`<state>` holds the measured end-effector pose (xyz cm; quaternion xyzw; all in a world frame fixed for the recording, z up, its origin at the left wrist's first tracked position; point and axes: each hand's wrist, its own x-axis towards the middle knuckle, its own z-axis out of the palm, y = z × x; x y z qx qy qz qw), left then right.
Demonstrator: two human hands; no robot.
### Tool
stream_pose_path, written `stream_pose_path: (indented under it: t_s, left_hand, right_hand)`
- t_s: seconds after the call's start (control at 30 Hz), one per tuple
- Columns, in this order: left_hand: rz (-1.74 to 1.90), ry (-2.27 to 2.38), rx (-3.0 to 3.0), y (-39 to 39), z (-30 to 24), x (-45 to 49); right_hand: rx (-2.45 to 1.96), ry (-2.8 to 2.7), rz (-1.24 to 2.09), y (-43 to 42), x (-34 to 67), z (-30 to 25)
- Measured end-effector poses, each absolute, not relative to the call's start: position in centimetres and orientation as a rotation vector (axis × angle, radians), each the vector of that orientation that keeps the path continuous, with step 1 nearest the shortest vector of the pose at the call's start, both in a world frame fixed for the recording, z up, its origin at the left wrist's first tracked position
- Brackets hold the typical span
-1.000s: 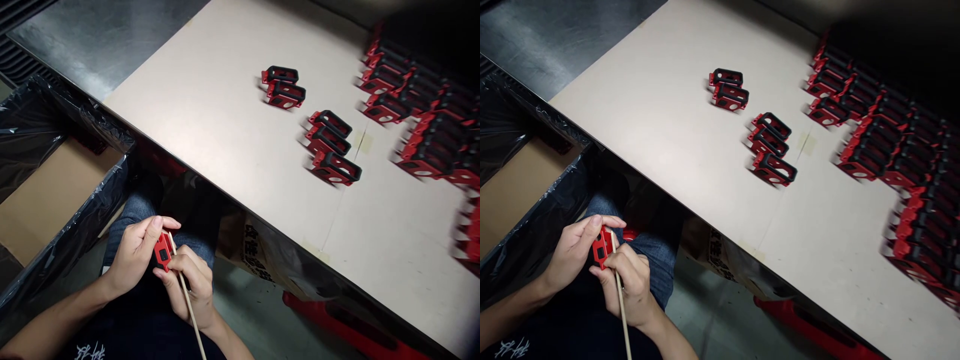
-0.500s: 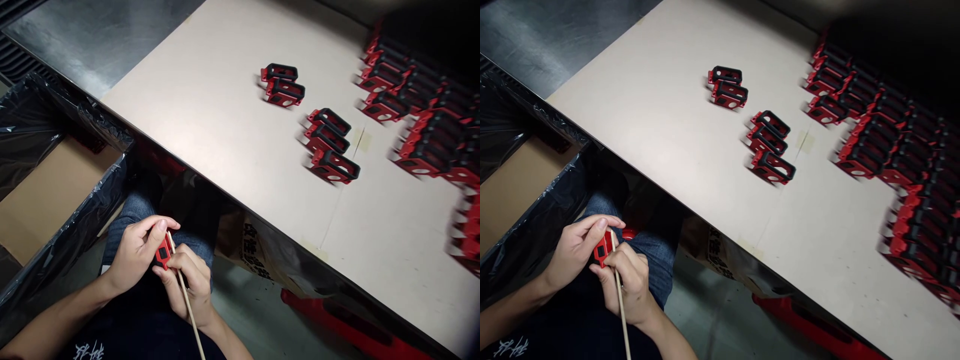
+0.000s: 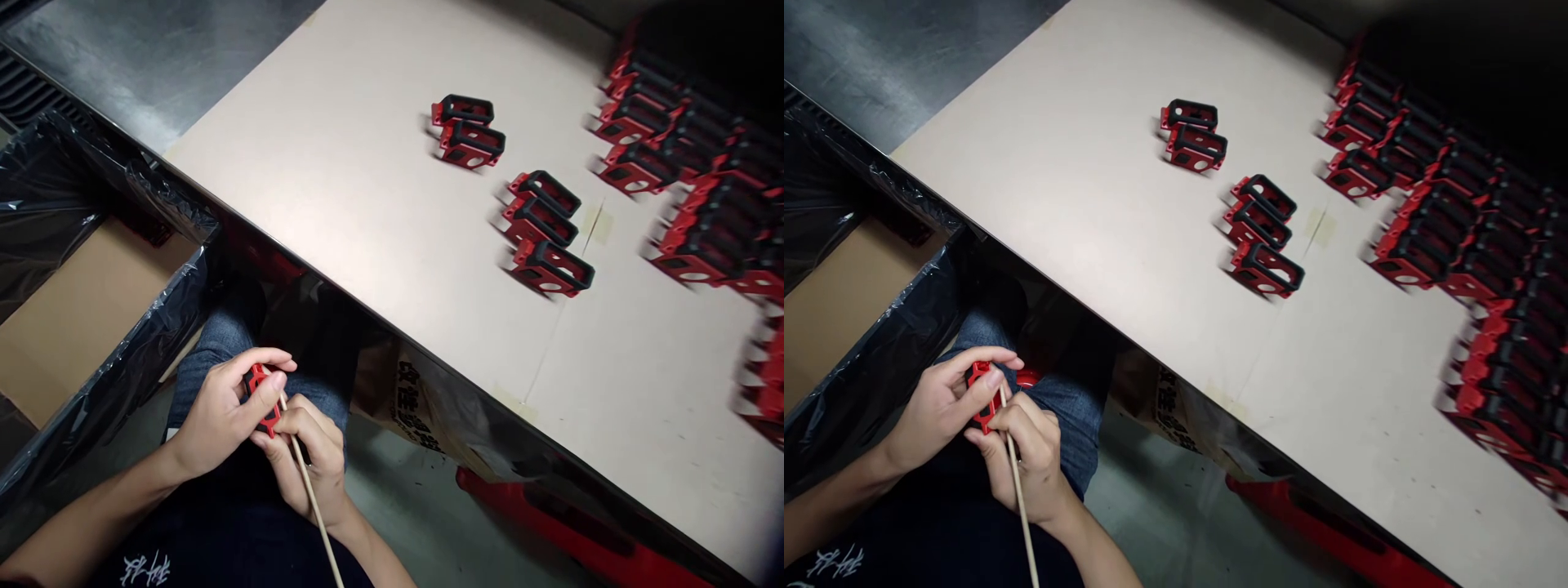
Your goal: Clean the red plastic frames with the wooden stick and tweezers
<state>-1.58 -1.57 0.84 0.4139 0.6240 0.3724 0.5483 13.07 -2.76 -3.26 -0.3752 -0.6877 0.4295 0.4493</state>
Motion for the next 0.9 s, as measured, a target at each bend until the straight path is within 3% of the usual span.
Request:
stream_pose_path:
  t_s: [0.9]
  left_hand:
    - [0.959,1.418,0.769,-3.7,0.9,-3.4]
  right_hand:
    - [-0.96,-1.447,1.198,-2.1,13.0,-3.0]
